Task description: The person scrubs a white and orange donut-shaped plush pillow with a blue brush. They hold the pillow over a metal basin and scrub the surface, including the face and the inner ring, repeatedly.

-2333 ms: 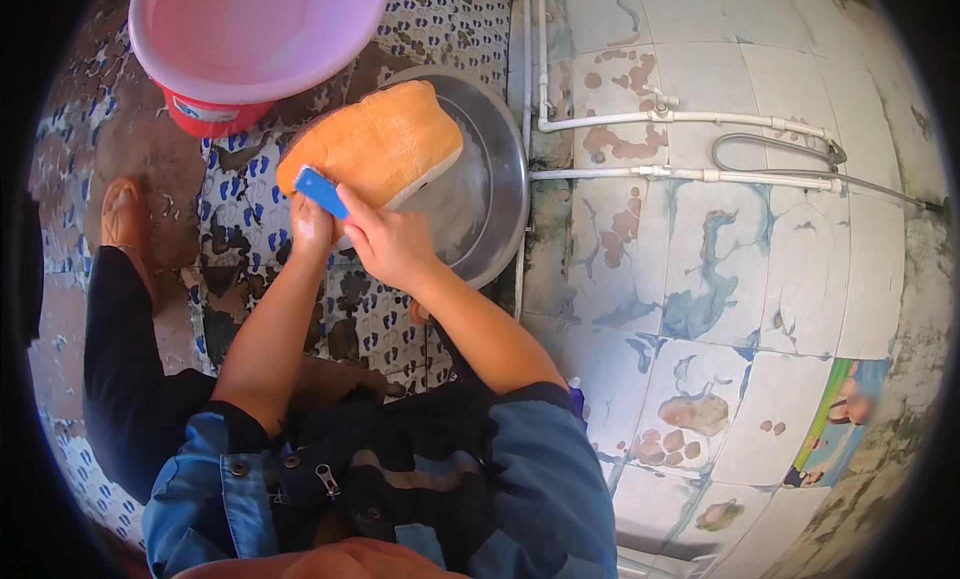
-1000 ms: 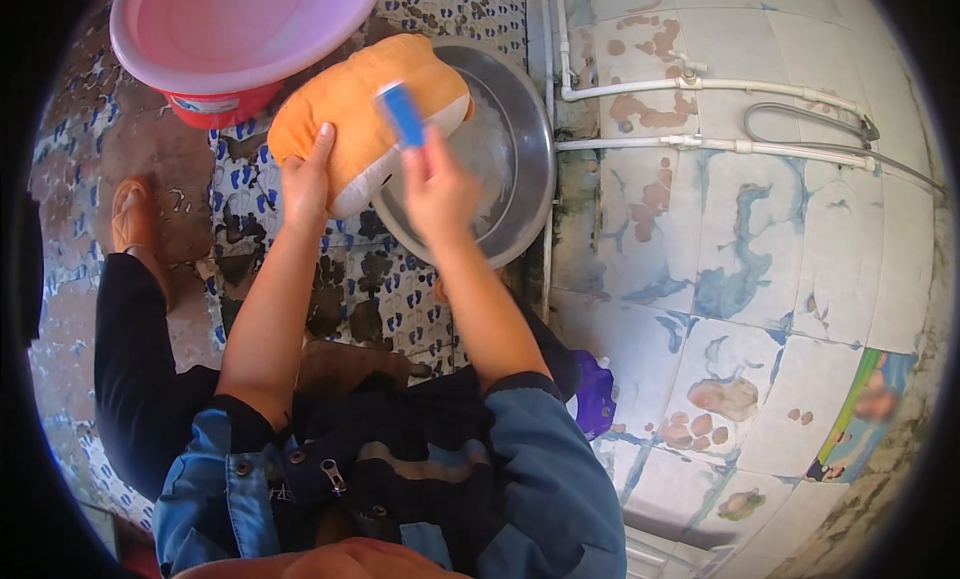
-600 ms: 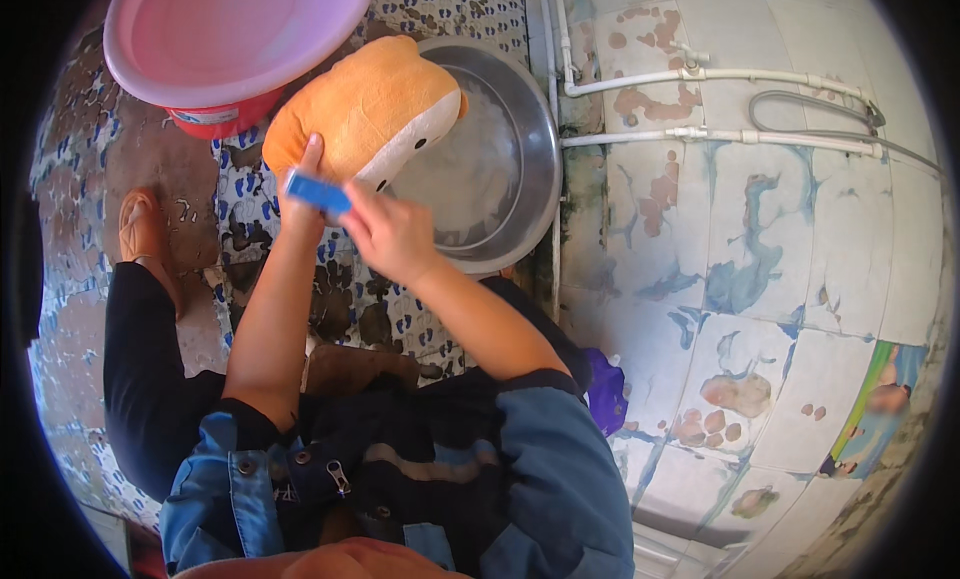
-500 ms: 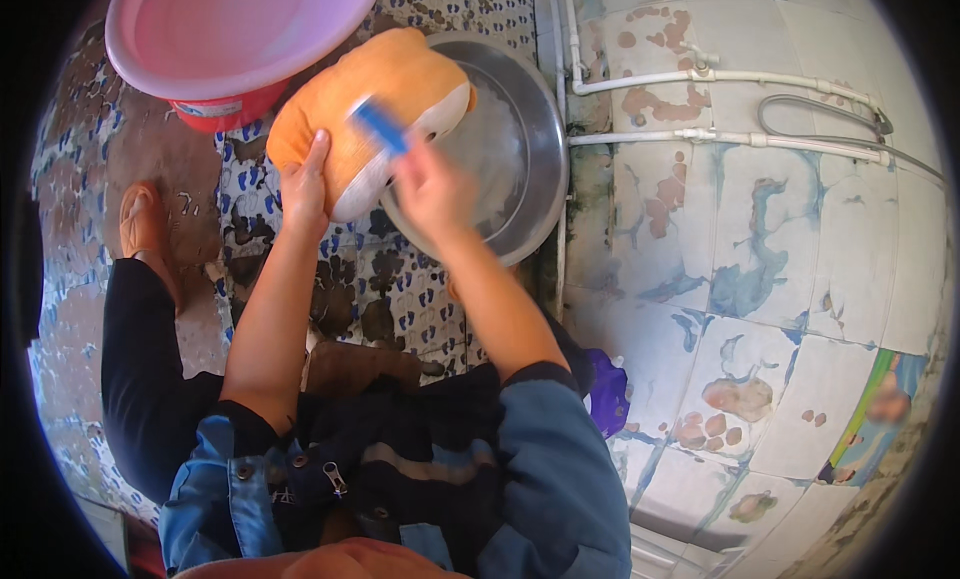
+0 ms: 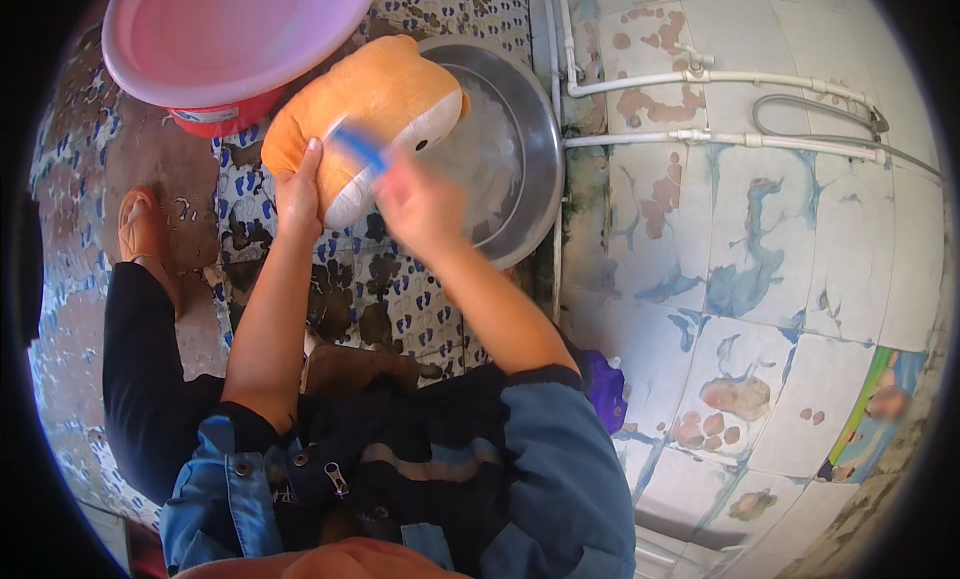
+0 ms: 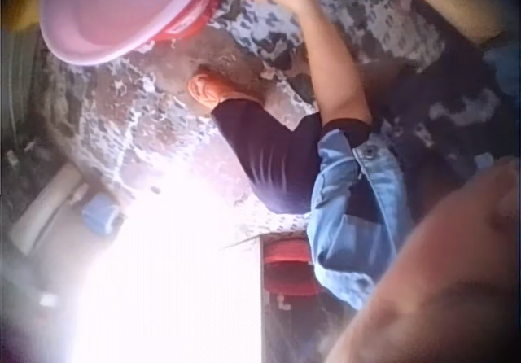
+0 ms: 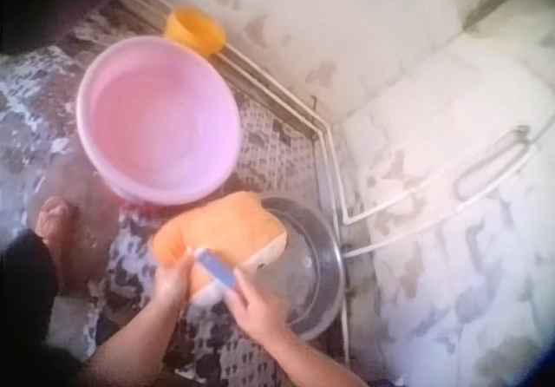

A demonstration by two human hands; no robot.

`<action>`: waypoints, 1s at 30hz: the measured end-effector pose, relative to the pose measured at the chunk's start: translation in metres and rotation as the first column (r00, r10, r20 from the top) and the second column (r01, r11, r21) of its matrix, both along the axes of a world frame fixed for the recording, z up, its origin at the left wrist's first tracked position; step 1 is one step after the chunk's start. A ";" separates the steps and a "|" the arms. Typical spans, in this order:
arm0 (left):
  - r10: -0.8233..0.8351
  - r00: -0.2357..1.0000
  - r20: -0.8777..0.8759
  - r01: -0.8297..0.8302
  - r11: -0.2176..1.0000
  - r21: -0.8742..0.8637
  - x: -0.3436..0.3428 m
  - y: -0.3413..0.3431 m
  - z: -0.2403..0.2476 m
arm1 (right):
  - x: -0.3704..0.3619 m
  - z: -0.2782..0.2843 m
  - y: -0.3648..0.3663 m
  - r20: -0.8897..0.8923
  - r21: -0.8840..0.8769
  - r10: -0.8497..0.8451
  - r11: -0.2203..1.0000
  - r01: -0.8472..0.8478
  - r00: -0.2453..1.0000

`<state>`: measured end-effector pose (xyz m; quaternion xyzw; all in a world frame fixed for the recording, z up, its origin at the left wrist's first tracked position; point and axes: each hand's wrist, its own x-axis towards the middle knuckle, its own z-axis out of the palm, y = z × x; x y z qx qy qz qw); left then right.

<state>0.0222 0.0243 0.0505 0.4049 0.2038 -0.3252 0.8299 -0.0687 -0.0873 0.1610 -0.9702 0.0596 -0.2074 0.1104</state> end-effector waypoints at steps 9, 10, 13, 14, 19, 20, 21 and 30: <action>0.169 0.978 0.125 -0.156 0.982 -0.110 -0.030 0.000 -0.012 | 0.009 0.023 -0.026 -0.029 0.254 -0.357 0.901 0.352 0.934; 0.145 0.984 0.100 -0.132 0.983 -0.129 -0.030 0.002 -0.013 | -0.003 0.012 -0.018 -0.024 0.192 -0.243 0.951 0.243 0.970; 0.050 0.994 0.102 -0.037 0.992 -0.120 -0.035 0.004 -0.012 | -0.013 0.006 -0.045 -0.193 0.233 -0.373 0.881 0.411 0.908; 0.013 0.987 0.160 -0.002 0.997 -0.073 -0.036 -0.001 -0.009 | -0.011 0.006 -0.056 -0.249 0.200 -0.459 0.837 0.509 0.853; 0.054 0.976 0.211 -0.029 0.993 -0.118 -0.048 -0.013 -0.010 | -0.038 -0.007 -0.145 -0.174 0.488 -0.622 0.618 0.616 0.763; 0.060 0.981 0.185 -0.028 0.985 -0.168 -0.049 -0.011 -0.012 | -0.041 -0.001 -0.145 -0.154 0.494 -0.619 0.627 0.603 0.770; 0.032 0.975 0.218 0.004 0.987 -0.162 -0.046 -0.012 -0.014 | -0.044 0.000 -0.142 -0.159 0.437 -0.562 0.697 0.568 0.812; -0.076 0.985 0.155 0.113 0.963 -0.243 -0.053 0.017 -0.049 | -0.016 0.038 -0.034 -0.185 0.096 -0.140 0.982 0.160 0.973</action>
